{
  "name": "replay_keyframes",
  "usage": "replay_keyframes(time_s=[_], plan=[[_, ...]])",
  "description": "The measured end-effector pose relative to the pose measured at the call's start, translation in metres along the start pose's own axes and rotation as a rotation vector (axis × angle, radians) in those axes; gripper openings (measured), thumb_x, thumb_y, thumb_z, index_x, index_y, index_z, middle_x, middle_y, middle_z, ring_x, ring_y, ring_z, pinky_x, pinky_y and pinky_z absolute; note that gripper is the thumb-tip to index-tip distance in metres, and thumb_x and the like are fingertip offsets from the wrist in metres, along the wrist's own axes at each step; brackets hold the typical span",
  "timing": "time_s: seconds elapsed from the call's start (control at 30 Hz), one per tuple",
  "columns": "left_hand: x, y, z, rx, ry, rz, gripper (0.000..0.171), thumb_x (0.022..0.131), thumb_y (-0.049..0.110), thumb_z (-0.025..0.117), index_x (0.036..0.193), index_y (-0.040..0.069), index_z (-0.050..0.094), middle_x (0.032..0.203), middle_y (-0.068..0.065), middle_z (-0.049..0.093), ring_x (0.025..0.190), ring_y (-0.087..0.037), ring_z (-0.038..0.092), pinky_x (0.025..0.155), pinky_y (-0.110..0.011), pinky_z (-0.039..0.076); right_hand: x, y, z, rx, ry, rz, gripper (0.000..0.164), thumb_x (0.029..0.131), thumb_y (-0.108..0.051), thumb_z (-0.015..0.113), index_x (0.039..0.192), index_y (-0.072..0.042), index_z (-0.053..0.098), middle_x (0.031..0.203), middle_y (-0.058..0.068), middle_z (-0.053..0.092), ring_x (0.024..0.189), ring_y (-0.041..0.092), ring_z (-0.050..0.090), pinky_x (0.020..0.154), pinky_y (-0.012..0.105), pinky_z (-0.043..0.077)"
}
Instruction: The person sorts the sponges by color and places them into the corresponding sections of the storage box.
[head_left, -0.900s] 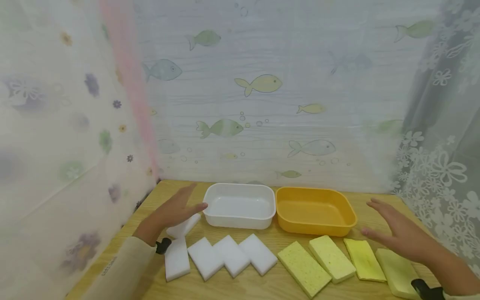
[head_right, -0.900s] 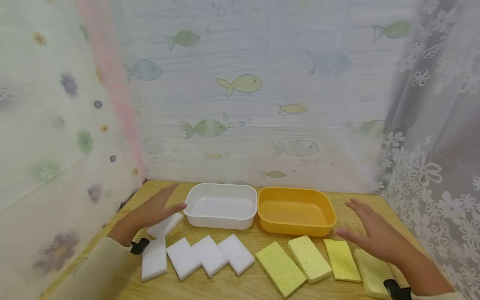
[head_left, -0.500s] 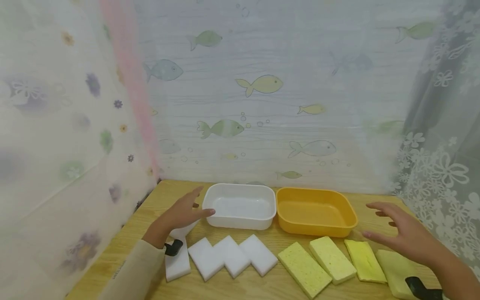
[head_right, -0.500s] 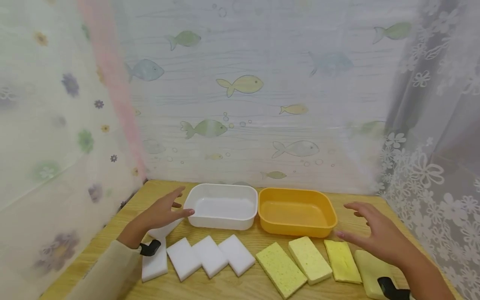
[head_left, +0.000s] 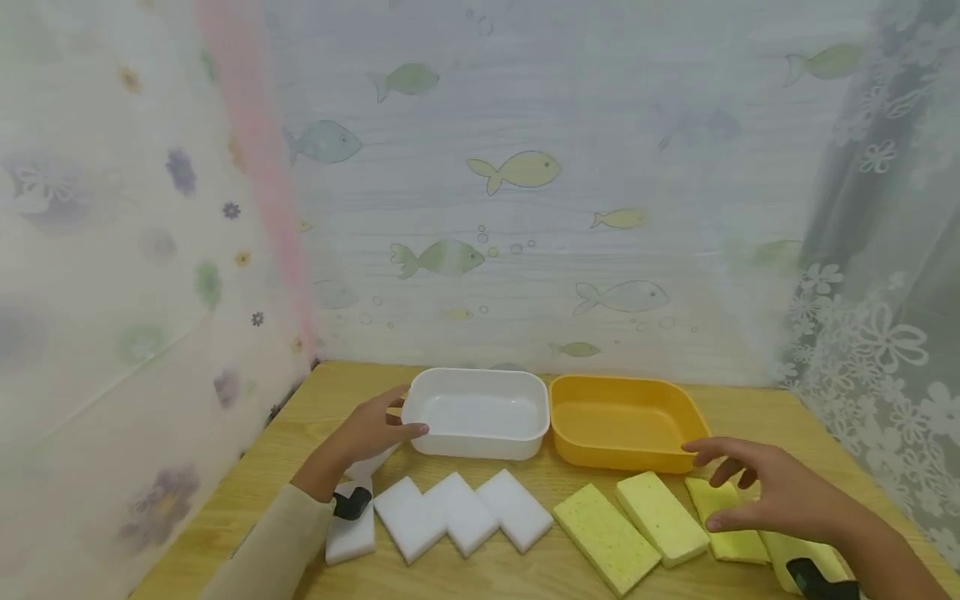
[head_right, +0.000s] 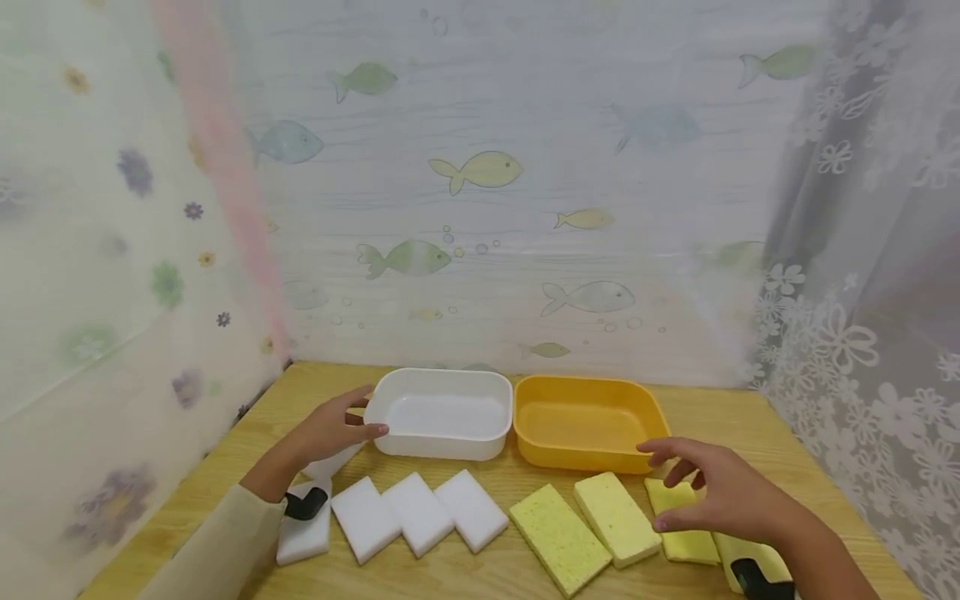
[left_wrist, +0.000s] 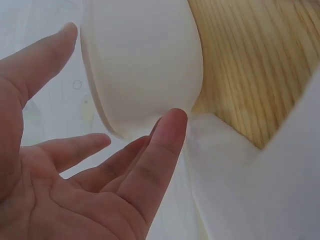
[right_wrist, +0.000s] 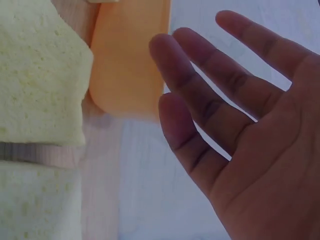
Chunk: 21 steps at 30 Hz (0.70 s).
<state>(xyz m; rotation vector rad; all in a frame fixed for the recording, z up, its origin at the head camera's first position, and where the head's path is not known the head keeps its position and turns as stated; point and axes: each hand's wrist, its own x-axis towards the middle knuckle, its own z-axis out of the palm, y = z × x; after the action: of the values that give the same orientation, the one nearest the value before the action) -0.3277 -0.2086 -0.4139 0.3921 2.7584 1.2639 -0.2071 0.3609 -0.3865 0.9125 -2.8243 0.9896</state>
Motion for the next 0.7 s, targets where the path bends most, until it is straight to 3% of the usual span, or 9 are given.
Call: replay_keyframes(time_s=[0.17,0.33,0.7], plan=[[-0.002,-0.002,0.001,-0.015,-0.002,-0.027,0.091,0.089,0.041,0.083,0.16,0.005,0.038,0.149,-0.021,0.054,0.124,-0.035,0.065,0.091,-0.042,0.06,0.003,0.004,0.008,0.094,-0.119,0.021,0.072,0.087,-0.02,0.085,0.151,-0.018,0.052,0.133,0.017,0.064,0.096,0.012,0.066,0.071,0.029,0.05],[-0.003,0.0,0.001,-0.018,0.002,-0.041,0.089,0.088,0.04,0.083,0.157,0.003,0.042,0.148,-0.021,0.056,0.124,-0.034,0.066,0.092,-0.042,0.059,0.007,0.006,0.018,0.157,-0.194,0.002,0.075,0.087,-0.019,0.085,0.152,-0.012,0.05,0.141,0.022,0.06,0.095,0.013,0.065,0.07,0.029,0.048],[-0.002,-0.001,0.001,-0.044,0.002,-0.049,0.091,0.088,0.041,0.084,0.159,0.005,0.04,0.155,-0.02,0.05,0.128,-0.036,0.063,0.094,-0.044,0.059,0.012,0.008,0.028,0.142,-0.253,-0.028,0.086,0.084,-0.033,0.087,0.153,-0.001,0.045,0.138,0.032,0.054,0.087,0.005,0.062,0.07,0.028,0.052]])
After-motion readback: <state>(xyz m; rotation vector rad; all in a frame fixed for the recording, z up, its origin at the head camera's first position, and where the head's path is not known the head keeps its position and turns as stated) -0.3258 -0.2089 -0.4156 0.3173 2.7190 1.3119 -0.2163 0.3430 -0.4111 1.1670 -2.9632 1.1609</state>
